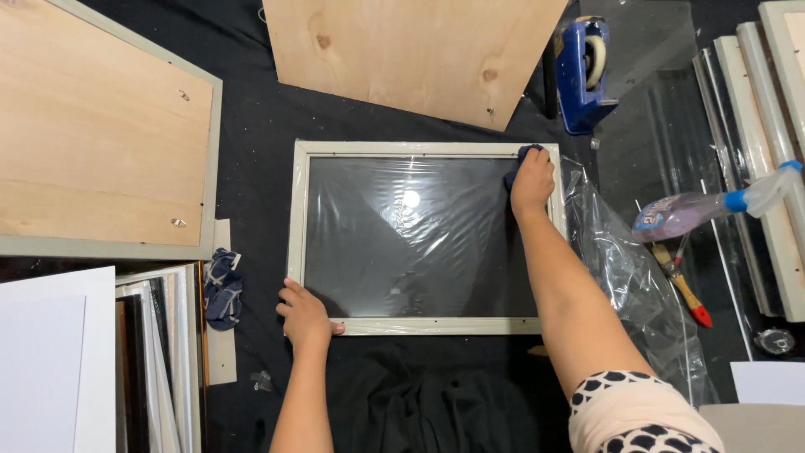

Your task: Cleaning a plastic-covered backing board by wiping it with a cloth and then using a brush to remove dust.

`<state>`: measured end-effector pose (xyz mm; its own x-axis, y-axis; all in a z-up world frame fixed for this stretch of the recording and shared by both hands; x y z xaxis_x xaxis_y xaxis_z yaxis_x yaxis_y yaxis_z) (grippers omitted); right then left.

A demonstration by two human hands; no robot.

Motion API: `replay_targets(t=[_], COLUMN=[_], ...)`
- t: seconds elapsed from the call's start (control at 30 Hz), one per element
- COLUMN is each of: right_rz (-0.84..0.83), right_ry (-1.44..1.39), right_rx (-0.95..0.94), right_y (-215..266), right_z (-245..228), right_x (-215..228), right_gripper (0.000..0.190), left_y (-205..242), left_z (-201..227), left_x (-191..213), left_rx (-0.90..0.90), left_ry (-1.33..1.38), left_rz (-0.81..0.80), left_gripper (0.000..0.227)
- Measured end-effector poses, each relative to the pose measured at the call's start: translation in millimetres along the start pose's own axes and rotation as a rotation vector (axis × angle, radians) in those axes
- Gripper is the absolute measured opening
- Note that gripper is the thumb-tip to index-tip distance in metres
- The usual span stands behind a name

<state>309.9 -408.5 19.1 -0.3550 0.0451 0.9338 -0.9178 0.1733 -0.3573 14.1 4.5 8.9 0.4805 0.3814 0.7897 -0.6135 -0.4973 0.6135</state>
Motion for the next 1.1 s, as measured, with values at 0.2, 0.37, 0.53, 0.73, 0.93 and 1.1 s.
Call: replay_targets(t=[0.2, 0.37, 0.53, 0.73, 0.93, 1.1], right_rz=[-0.224, -0.364, -0.467, -0.521, -0.699, -0.802], right_ry=[-0.065, -0.147, -0.255, -0.234, -0.258, -0.273], right_rx=[0.051, 0.041, 0.063, 0.021, -0.038, -0.039], right_y=[32, 65, 109, 176, 221, 238], right_z=[12, 45, 78, 98, 106, 129], right_x=[12, 11, 28, 45, 99, 64], right_gripper=[0.038, 0.046, 0.049, 0.054, 0.056, 0.055], left_y=[-3, 0, 0, 42, 109, 178], left_z=[0, -2, -5, -6, 14, 37], left_x=[-3, -4, -12, -11, 0, -3], left_rx=[-0.017, -0.037, -0.081, -0.116, -0.276, -0.437], left_ry=[-0.033, -0.017, 0.033, 0.145, 0.069, 0.222], left_rz=[0.040, 0.091, 0.093, 0.213, 0.443, 0.365], left_gripper=[0.147, 0.144, 0.142, 0.118, 0.116, 0.094])
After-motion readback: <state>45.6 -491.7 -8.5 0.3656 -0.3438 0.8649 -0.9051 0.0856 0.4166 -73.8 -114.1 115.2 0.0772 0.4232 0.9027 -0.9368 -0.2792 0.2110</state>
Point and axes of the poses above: each hand's wrist, its own y-axis away from the middle knuckle, its own x-axis out of the back of the hand, z = x × y, the point moved 4 cm from there along -y, towards the middle knuckle, and after that the axes turned 2 degrees about -x, right-handed, at the moved point
